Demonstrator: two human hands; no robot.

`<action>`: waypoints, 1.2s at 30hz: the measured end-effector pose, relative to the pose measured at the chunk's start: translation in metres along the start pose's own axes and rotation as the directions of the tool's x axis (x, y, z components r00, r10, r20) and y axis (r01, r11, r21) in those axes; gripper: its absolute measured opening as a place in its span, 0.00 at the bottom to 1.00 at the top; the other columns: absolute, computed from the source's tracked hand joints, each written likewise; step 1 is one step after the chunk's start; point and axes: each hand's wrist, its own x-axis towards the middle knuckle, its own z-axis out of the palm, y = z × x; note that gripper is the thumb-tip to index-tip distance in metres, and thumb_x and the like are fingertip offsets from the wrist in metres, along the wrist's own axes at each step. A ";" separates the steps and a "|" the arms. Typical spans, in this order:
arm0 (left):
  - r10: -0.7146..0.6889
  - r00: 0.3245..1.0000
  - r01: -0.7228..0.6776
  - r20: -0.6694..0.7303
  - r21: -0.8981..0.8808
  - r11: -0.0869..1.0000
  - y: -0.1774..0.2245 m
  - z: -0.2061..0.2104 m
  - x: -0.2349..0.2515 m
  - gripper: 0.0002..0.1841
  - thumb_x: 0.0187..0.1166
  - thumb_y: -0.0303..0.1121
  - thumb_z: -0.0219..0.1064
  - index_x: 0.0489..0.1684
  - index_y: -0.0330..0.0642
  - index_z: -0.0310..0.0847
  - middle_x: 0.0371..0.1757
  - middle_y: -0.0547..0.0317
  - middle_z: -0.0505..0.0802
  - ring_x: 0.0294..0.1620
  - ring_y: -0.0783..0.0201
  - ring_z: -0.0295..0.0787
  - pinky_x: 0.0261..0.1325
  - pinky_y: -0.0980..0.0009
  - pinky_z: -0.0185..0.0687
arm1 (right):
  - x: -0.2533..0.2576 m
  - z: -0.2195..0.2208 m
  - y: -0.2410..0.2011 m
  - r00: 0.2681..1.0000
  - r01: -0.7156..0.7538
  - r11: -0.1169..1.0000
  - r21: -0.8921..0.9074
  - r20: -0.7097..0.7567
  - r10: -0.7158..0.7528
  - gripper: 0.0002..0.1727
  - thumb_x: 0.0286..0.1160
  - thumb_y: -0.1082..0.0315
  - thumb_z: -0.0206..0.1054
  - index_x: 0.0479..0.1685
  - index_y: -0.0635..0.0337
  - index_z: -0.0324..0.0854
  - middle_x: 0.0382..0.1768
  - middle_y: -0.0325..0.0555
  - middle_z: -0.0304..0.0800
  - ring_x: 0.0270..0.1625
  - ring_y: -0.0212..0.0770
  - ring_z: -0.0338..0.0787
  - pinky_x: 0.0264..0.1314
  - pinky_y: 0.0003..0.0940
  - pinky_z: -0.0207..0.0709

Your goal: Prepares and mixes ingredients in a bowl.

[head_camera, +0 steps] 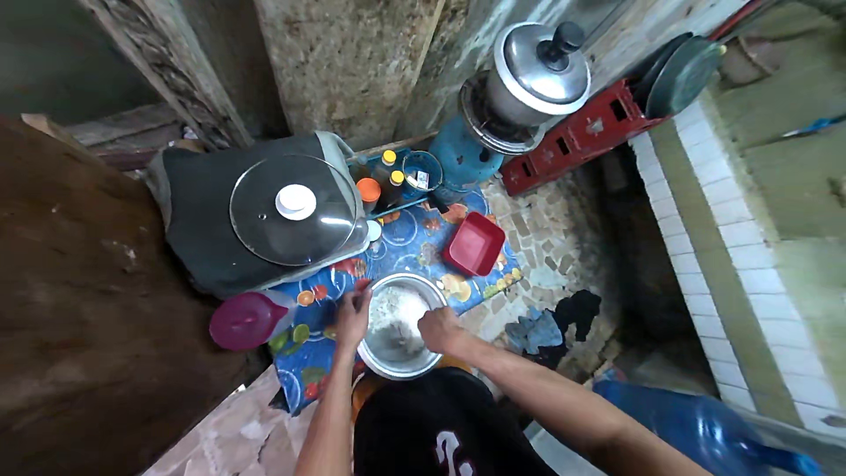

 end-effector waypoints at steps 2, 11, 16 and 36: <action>0.033 0.993 -0.049 0.112 0.141 0.989 0.011 0.005 0.025 0.30 0.89 0.54 0.56 0.71 0.34 0.79 0.65 0.40 0.89 0.69 0.47 0.85 0.77 0.48 0.75 | 0.020 0.007 -0.016 1.000 -0.005 1.000 -0.020 0.029 0.005 0.16 0.78 0.72 0.65 0.59 0.75 0.83 0.66 0.70 0.85 0.68 0.70 0.84 0.64 0.71 0.75; -0.011 0.991 -0.021 0.135 0.236 0.972 0.009 0.015 0.035 0.30 0.88 0.58 0.55 0.60 0.35 0.82 0.49 0.39 0.91 0.57 0.43 0.89 0.65 0.44 0.79 | 0.037 0.053 -0.022 0.992 -0.118 0.985 0.130 0.058 0.111 0.16 0.80 0.79 0.56 0.62 0.73 0.82 0.65 0.68 0.86 0.67 0.68 0.87 0.62 0.66 0.81; -0.031 0.995 0.007 0.092 0.252 0.968 0.012 0.018 0.029 0.31 0.87 0.58 0.57 0.59 0.33 0.82 0.48 0.39 0.91 0.55 0.44 0.89 0.64 0.45 0.80 | 0.039 0.086 0.001 0.990 -0.097 0.968 0.229 -0.074 0.117 0.22 0.81 0.79 0.56 0.73 0.67 0.73 0.65 0.72 0.82 0.63 0.71 0.88 0.57 0.65 0.85; -0.248 0.927 0.230 -0.282 -0.095 0.968 -0.015 0.042 -0.010 0.38 0.95 0.55 0.35 0.65 0.31 0.84 0.59 0.34 0.92 0.66 0.43 0.88 0.73 0.42 0.75 | 0.055 0.007 0.029 0.921 -0.234 0.860 0.454 -0.179 0.345 0.23 0.84 0.73 0.53 0.77 0.67 0.66 0.62 0.66 0.87 0.63 0.65 0.91 0.60 0.61 0.85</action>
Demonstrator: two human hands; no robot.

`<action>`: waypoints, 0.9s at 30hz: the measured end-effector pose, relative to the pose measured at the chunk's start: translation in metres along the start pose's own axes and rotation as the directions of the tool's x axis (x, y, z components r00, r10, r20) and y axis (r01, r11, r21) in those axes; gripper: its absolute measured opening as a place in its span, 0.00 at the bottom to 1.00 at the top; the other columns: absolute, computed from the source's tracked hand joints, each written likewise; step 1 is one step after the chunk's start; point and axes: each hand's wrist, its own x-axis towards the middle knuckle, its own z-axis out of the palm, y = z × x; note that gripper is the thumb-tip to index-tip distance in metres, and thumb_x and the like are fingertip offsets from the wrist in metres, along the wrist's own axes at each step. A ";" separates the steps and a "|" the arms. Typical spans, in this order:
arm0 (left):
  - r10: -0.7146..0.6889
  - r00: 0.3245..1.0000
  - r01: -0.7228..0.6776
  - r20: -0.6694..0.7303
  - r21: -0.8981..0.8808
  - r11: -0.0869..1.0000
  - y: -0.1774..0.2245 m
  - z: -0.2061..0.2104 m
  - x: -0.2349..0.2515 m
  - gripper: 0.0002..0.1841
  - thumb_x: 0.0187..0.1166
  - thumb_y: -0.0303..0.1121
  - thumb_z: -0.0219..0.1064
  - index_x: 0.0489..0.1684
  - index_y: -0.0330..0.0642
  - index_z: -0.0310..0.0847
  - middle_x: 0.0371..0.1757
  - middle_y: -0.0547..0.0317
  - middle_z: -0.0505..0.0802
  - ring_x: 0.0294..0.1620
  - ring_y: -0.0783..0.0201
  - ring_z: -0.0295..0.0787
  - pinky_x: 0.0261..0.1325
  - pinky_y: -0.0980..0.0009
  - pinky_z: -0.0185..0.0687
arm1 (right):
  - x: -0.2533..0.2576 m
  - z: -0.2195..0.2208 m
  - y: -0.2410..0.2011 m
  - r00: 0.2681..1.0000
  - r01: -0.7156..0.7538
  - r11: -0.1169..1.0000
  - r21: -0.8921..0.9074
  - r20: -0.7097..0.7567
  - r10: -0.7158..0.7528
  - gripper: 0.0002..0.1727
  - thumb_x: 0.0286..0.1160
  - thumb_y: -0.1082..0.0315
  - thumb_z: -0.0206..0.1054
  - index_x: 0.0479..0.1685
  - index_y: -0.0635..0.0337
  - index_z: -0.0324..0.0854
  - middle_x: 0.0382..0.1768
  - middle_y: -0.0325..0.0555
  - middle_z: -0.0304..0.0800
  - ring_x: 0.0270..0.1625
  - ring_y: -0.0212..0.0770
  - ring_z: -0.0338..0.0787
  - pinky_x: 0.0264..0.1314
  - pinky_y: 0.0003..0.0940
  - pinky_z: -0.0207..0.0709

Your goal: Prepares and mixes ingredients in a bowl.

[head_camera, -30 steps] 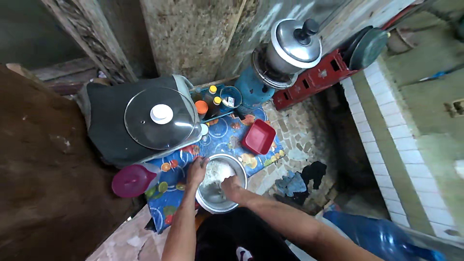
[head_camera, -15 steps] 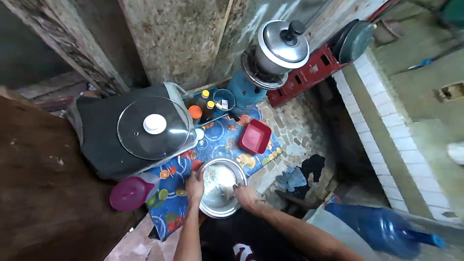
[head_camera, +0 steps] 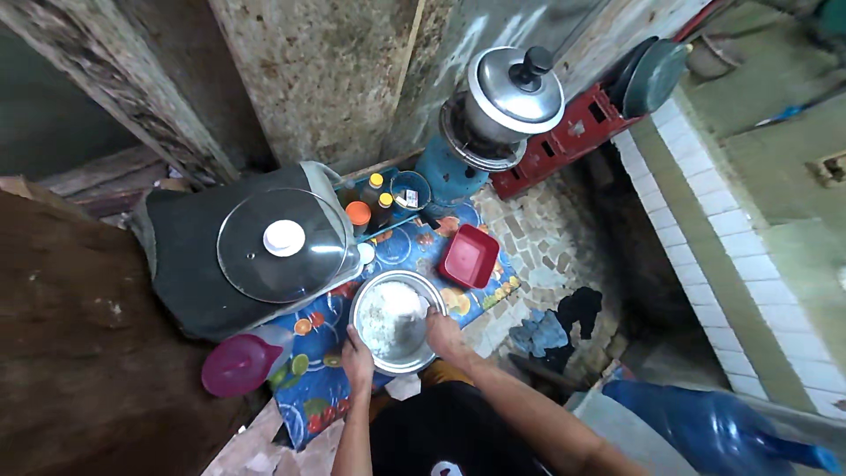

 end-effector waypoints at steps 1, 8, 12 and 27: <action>0.010 1.000 -0.010 -0.002 -0.011 1.000 -0.002 0.002 0.003 0.38 0.95 0.55 0.35 0.62 0.29 0.85 0.57 0.34 0.92 0.65 0.43 0.89 0.72 0.43 0.76 | 0.005 0.003 -0.002 1.000 -0.014 0.999 0.036 -0.012 0.015 0.24 0.83 0.73 0.54 0.78 0.66 0.67 0.62 0.65 0.87 0.63 0.65 0.91 0.60 0.60 0.85; 0.046 0.997 -0.041 0.054 -0.082 0.996 -0.010 -0.002 0.015 0.35 0.95 0.52 0.39 0.54 0.28 0.87 0.50 0.36 0.93 0.59 0.48 0.91 0.69 0.47 0.80 | 0.059 -0.006 -0.015 0.973 0.196 0.975 0.101 -0.143 -0.181 0.31 0.86 0.67 0.53 0.91 0.44 0.63 0.64 0.61 0.88 0.62 0.64 0.91 0.61 0.63 0.84; 0.038 0.997 -0.035 0.062 -0.042 0.999 -0.012 -0.003 0.019 0.36 0.95 0.53 0.38 0.53 0.30 0.88 0.48 0.38 0.94 0.57 0.50 0.92 0.67 0.48 0.82 | 0.089 -0.028 -0.041 0.832 0.546 0.828 -0.126 -0.039 -0.554 0.30 0.84 0.69 0.54 0.86 0.39 0.71 0.69 0.62 0.85 0.66 0.66 0.88 0.64 0.68 0.81; 0.009 0.991 -0.016 0.136 0.050 0.999 -0.007 -0.016 0.020 0.39 0.94 0.56 0.34 0.62 0.30 0.85 0.60 0.34 0.91 0.68 0.44 0.87 0.74 0.43 0.75 | 0.019 -0.022 -0.024 0.748 0.664 0.676 -0.320 0.307 -0.589 0.30 0.85 0.71 0.57 0.86 0.38 0.72 0.66 0.66 0.86 0.66 0.72 0.86 0.63 0.75 0.75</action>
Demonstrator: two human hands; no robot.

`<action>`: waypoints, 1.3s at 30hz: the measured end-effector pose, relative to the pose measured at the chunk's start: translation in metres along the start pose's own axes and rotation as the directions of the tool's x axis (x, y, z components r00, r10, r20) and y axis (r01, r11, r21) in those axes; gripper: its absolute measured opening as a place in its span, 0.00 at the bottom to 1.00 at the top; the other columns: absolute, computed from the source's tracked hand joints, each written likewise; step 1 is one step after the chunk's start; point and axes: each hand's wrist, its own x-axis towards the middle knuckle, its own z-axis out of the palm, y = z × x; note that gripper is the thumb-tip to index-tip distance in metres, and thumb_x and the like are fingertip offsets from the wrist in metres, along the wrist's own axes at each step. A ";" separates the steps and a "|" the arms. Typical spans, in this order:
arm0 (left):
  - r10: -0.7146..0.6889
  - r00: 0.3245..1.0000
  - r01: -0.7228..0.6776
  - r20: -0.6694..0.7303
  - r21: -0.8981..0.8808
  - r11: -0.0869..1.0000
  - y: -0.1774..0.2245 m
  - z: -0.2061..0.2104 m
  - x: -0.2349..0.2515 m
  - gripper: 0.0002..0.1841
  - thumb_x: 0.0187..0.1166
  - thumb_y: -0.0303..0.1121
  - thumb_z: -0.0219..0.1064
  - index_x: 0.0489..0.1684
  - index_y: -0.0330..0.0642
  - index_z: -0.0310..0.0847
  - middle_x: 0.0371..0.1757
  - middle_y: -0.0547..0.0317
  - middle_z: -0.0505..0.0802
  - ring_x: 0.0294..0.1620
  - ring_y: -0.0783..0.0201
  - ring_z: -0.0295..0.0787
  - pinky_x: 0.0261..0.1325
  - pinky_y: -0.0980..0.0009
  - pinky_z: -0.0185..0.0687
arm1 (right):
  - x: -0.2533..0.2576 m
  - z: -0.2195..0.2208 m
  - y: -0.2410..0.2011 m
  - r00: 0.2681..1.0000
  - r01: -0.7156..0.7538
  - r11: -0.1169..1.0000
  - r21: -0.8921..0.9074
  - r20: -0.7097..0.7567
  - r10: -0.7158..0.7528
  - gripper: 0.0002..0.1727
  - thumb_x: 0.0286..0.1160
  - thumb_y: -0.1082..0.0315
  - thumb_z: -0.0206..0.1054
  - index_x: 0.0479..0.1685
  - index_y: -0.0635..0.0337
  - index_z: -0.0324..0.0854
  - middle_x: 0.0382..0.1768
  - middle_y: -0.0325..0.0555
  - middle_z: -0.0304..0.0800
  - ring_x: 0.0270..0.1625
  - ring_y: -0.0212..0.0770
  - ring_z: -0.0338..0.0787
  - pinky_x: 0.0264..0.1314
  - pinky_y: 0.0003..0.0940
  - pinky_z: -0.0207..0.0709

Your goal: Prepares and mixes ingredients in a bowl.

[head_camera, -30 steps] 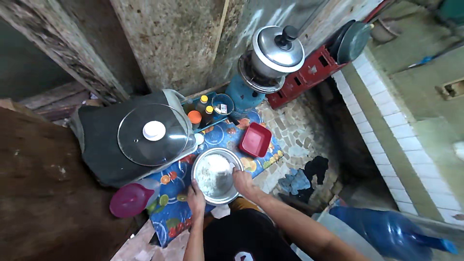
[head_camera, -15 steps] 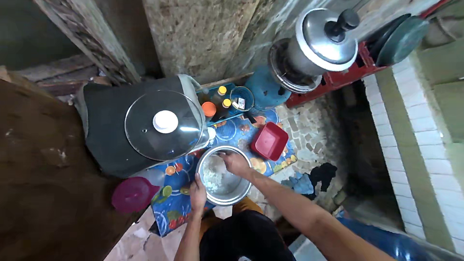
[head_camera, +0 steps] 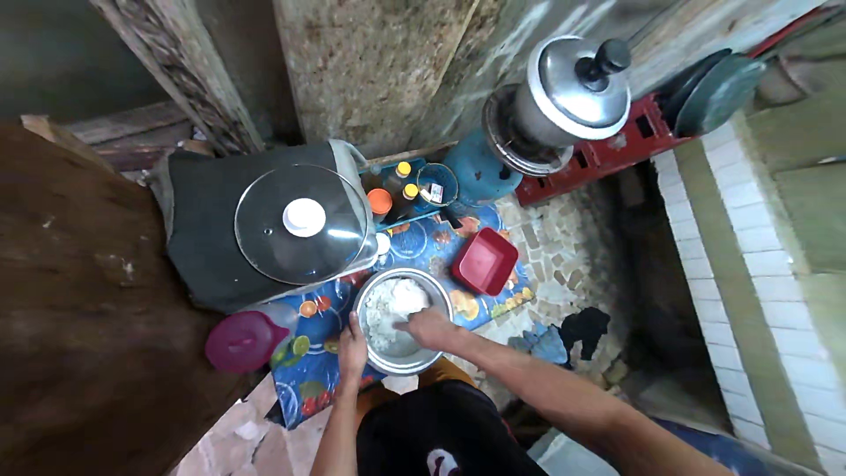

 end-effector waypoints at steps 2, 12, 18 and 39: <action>0.000 1.000 0.000 -0.006 0.013 1.000 0.000 -0.001 -0.003 0.39 0.94 0.57 0.35 0.59 0.31 0.86 0.57 0.35 0.92 0.65 0.44 0.88 0.72 0.42 0.77 | -0.027 0.005 0.011 0.980 -0.188 0.974 0.126 -0.036 0.194 0.25 0.89 0.61 0.53 0.83 0.43 0.74 0.63 0.67 0.88 0.64 0.72 0.87 0.61 0.74 0.76; 0.188 0.979 -0.172 -0.073 0.179 0.969 0.056 -0.005 0.019 0.31 0.92 0.54 0.48 0.69 0.31 0.78 0.60 0.36 0.89 0.63 0.42 0.87 0.70 0.43 0.78 | -0.015 0.064 0.019 0.863 -0.327 0.198 0.924 0.207 0.461 0.22 0.87 0.62 0.56 0.74 0.63 0.71 0.42 0.50 0.85 0.29 0.38 0.80 0.34 0.36 0.76; 0.248 0.965 -0.263 0.088 0.370 0.891 0.072 0.004 0.053 0.36 0.94 0.57 0.39 0.62 0.33 0.85 0.56 0.34 0.92 0.64 0.40 0.88 0.70 0.39 0.76 | 0.001 0.076 -0.013 0.781 -0.243 -0.029 0.969 0.214 0.587 0.21 0.82 0.66 0.62 0.70 0.66 0.74 0.50 0.60 0.87 0.44 0.52 0.89 0.47 0.52 0.83; 0.237 0.964 -0.264 0.119 0.331 0.906 0.062 0.005 0.061 0.39 0.95 0.56 0.36 0.45 0.29 0.87 0.45 0.35 0.92 0.57 0.43 0.90 0.65 0.42 0.78 | 0.062 0.069 -0.020 0.674 0.145 -0.270 0.952 0.105 0.731 0.21 0.85 0.65 0.64 0.70 0.68 0.75 0.52 0.60 0.89 0.50 0.52 0.91 0.57 0.50 0.85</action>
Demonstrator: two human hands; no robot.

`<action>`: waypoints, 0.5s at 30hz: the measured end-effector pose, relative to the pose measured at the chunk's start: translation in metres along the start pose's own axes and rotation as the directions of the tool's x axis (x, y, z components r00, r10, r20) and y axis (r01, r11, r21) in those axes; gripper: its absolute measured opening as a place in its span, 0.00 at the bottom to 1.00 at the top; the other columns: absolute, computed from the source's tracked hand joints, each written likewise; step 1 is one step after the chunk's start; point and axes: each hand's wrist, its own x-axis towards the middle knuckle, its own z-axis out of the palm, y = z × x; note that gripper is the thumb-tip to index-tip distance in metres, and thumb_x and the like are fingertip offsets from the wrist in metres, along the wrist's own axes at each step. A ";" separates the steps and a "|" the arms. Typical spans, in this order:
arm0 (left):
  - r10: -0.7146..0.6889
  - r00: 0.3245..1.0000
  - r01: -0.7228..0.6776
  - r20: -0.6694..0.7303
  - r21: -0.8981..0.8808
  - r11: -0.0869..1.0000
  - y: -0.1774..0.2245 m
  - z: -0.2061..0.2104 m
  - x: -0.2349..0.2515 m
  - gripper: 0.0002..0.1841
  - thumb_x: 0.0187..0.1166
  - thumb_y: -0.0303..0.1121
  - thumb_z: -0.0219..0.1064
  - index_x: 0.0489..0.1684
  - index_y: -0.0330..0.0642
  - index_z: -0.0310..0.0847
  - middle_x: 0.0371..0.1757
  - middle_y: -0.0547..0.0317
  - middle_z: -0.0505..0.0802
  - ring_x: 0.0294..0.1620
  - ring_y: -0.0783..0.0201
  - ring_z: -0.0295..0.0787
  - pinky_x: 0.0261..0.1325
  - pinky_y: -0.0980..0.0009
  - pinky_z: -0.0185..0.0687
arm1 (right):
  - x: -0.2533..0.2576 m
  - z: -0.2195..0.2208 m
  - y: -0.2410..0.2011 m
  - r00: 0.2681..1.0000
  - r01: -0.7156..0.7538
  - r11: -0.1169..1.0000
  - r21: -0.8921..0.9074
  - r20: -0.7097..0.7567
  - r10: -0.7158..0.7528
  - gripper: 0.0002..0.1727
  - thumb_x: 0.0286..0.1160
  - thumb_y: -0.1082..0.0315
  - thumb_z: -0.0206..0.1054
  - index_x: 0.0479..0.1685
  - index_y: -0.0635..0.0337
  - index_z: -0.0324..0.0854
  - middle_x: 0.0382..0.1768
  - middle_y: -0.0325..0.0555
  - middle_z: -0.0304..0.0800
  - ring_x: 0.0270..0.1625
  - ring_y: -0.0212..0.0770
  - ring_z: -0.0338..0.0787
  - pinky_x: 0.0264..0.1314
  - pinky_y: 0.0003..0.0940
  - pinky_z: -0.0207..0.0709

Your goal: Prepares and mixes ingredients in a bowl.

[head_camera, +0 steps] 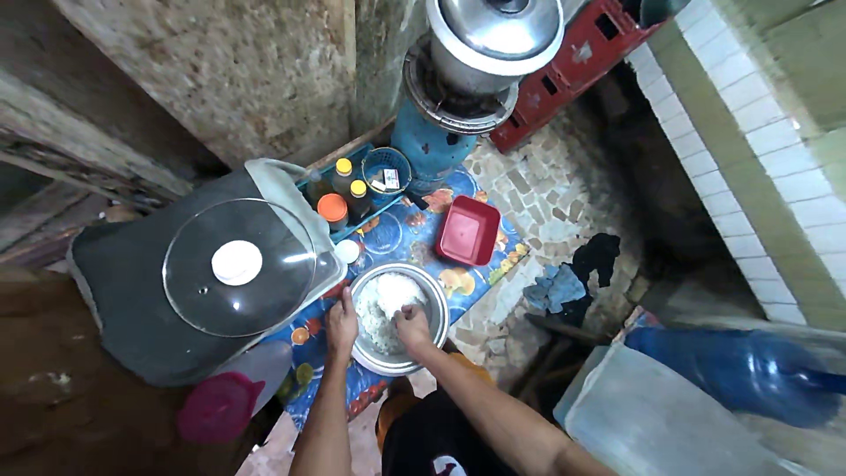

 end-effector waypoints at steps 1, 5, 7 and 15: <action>-0.033 0.999 0.033 -0.028 -0.016 0.999 0.000 0.003 -0.003 0.39 0.95 0.56 0.36 0.47 0.29 0.88 0.48 0.35 0.92 0.59 0.43 0.89 0.67 0.42 0.77 | 0.002 -0.002 0.000 1.000 0.021 1.000 -0.003 0.007 -0.021 0.20 0.85 0.64 0.64 0.69 0.68 0.75 0.51 0.60 0.89 0.49 0.51 0.92 0.56 0.50 0.85; -0.174 0.968 0.153 -0.182 -0.126 0.980 0.006 0.023 -0.025 0.38 0.95 0.54 0.37 0.54 0.28 0.88 0.53 0.32 0.93 0.63 0.41 0.89 0.70 0.40 0.75 | -0.013 -0.020 -0.006 0.981 -0.105 0.990 -0.098 0.154 0.120 0.22 0.94 0.55 0.53 0.72 0.63 0.73 0.42 0.52 0.87 0.33 0.41 0.84 0.38 0.39 0.80; -0.219 0.951 0.180 -0.219 -0.188 0.966 0.006 0.030 -0.033 0.37 0.95 0.54 0.37 0.56 0.29 0.88 0.54 0.33 0.92 0.64 0.41 0.88 0.71 0.40 0.75 | -0.022 -0.030 -0.011 0.961 -0.173 0.981 -0.082 0.204 0.186 0.19 0.95 0.58 0.49 0.68 0.61 0.75 0.35 0.46 0.79 0.26 0.37 0.73 0.28 0.34 0.69; -0.181 0.963 0.136 -0.201 -0.219 0.966 0.005 0.030 -0.036 0.36 0.96 0.51 0.39 0.48 0.27 0.89 0.46 0.34 0.93 0.55 0.44 0.91 0.65 0.44 0.79 | 0.019 -0.025 -0.016 0.987 0.031 0.984 -0.178 0.161 -0.002 0.18 0.92 0.64 0.50 0.59 0.67 0.83 0.47 0.58 0.86 0.45 0.48 0.85 0.50 0.47 0.80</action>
